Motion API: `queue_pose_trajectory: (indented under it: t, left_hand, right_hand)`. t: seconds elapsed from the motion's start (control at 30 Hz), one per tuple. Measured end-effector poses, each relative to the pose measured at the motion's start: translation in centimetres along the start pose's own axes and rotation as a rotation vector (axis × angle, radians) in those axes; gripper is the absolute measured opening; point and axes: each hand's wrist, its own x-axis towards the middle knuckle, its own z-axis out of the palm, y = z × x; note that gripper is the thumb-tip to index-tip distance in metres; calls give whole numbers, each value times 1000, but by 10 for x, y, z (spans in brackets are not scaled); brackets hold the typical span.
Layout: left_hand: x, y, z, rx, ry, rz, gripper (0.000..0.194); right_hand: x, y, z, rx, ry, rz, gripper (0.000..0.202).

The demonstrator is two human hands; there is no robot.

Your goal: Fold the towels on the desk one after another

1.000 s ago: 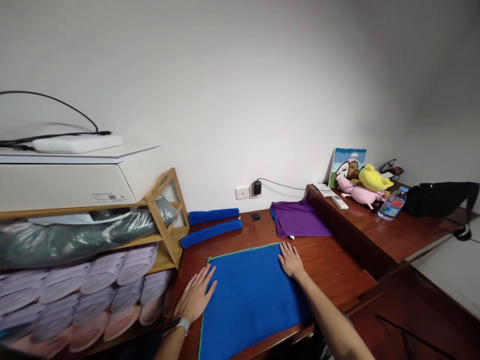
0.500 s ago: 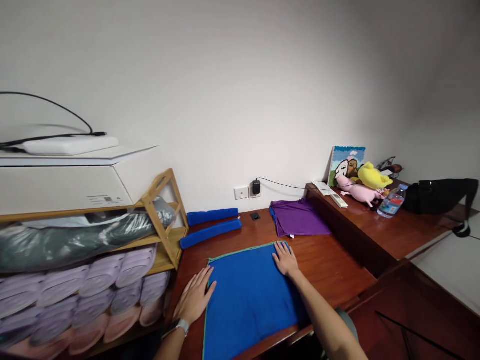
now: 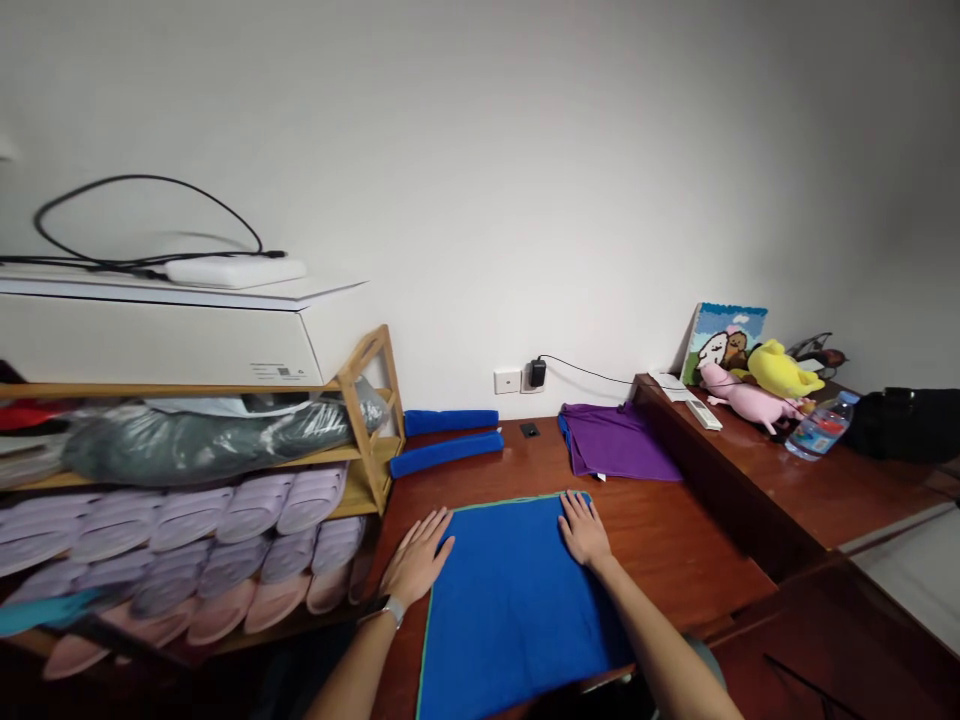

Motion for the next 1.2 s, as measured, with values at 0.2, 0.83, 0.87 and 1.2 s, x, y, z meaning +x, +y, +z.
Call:
queue_pose_trajectory:
  t: [0.2, 0.83, 0.87, 1.2]
  left_hand:
    - [2, -3, 10, 11, 7, -31, 62]
    - [2, -5, 15, -8, 54, -34, 63]
    - [3, -6, 16, -7, 54, -33, 63]
    - [6, -3, 12, 6, 27, -31, 63]
  right_hand:
    - [5, 7, 5, -31, 8, 49, 64]
    - [-23, -140, 33, 125, -2, -321, 67]
    - [-23, -127, 30, 114, 2, -288, 66]
    - [-41, 23, -13, -32, -50, 61, 63]
